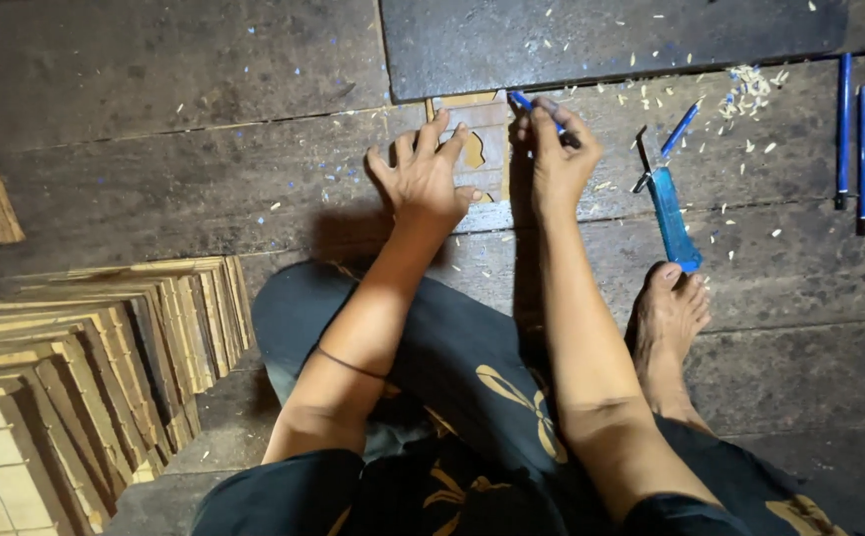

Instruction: Marking wooden boards using a template and a pencil to prepare them for cutting or assembly.

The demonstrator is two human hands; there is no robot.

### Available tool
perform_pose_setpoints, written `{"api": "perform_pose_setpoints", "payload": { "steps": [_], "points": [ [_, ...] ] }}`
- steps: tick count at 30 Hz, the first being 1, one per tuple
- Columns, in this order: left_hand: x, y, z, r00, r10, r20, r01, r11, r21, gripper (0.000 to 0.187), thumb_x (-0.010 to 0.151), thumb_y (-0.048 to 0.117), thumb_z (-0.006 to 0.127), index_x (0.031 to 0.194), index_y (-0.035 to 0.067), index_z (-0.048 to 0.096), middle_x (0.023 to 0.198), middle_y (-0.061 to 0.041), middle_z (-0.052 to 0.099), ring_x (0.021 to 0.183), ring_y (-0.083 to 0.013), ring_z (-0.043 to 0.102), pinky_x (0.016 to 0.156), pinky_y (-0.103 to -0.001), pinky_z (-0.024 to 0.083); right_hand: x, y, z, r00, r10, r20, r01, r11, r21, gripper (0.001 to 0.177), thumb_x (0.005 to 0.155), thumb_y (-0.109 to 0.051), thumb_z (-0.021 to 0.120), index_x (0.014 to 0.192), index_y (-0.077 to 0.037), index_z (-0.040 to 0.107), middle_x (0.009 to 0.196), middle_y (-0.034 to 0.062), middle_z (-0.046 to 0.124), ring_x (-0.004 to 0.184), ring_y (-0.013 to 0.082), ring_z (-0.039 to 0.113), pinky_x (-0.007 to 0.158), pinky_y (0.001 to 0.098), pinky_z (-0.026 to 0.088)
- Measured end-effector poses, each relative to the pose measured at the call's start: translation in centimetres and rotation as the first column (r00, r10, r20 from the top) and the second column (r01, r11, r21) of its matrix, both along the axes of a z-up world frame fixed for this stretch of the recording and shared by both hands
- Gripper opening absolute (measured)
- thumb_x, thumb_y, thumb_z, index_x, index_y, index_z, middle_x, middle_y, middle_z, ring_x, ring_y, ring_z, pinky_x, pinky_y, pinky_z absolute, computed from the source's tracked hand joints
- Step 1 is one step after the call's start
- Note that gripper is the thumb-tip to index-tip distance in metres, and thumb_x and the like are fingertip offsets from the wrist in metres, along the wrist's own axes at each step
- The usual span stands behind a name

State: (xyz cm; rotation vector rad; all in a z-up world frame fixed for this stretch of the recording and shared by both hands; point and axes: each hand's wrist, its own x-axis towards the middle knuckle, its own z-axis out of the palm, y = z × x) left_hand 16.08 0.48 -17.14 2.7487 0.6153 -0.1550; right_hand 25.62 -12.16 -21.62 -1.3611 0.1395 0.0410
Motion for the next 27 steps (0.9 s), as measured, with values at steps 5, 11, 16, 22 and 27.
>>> {"api": "perform_pose_setpoints", "payload": {
  "steps": [5,11,16,22,27],
  "points": [
    [-0.1,0.0,0.0,1.000,-0.005,0.031,0.005,1.000,-0.001,0.079,0.069,0.036,0.093,0.140,0.026,0.061,0.151,0.006,0.044,0.132,-0.0272,0.039,0.110,-0.071,0.011,0.1,-0.4,-0.6,0.999,0.033,0.031,-0.031,0.998,-0.054,0.016,0.092,-0.009,0.076,0.106,0.000,0.077,0.074,0.0164,0.074,0.064,0.0163,0.072,0.058,0.0281,0.062],
    [-0.1,0.3,-1.7,0.980,-0.036,0.194,0.020,0.996,0.088,0.078,0.060,0.039,0.091,0.132,0.022,0.067,0.149,0.002,0.048,0.120,-0.0282,0.048,0.110,-0.072,0.013,0.6,-1.9,0.4,0.969,0.212,0.128,-0.176,0.953,-0.248,0.016,0.092,-0.005,0.070,0.104,0.004,0.077,0.091,0.0101,0.076,0.076,0.0129,0.068,0.072,0.0222,0.056],
    [0.3,0.2,-1.9,0.991,-0.028,0.129,0.016,0.996,0.093,0.079,0.061,0.036,0.089,0.135,0.023,0.065,0.151,0.002,0.046,0.121,-0.0284,0.047,0.111,-0.071,0.010,-2.8,-6.5,3.0,0.948,0.183,-0.259,-0.297,0.801,-0.520,0.052,0.083,-0.034,0.082,0.110,0.003,0.058,0.095,0.0122,0.064,0.075,0.0165,0.064,0.065,0.0264,0.058],
    [0.7,0.8,-1.5,0.997,-0.021,0.075,0.013,0.994,0.107,0.085,0.058,0.044,0.092,0.137,0.027,0.064,0.152,0.005,0.047,0.120,-0.0277,0.048,0.110,-0.070,0.009,-4.8,-7.5,4.9,0.703,0.490,-0.516,-0.619,0.778,-0.105,0.009,0.089,-0.002,0.071,0.093,0.006,0.076,0.068,0.0101,0.069,0.054,0.0117,0.059,0.049,0.0201,0.047],
    [2.4,1.9,-1.5,0.976,-0.124,0.177,0.095,0.981,0.168,0.032,0.078,0.016,0.073,0.108,0.020,0.081,0.127,-0.007,0.070,0.112,-0.0306,0.054,0.105,-0.067,0.016,-3.6,-8.1,7.7,0.837,0.540,-0.087,-0.501,0.694,-0.517,0.018,0.093,-0.010,0.069,0.104,0.002,0.077,0.077,0.0015,0.066,0.062,0.0076,0.047,0.056,0.0207,0.036]
  ]
}}
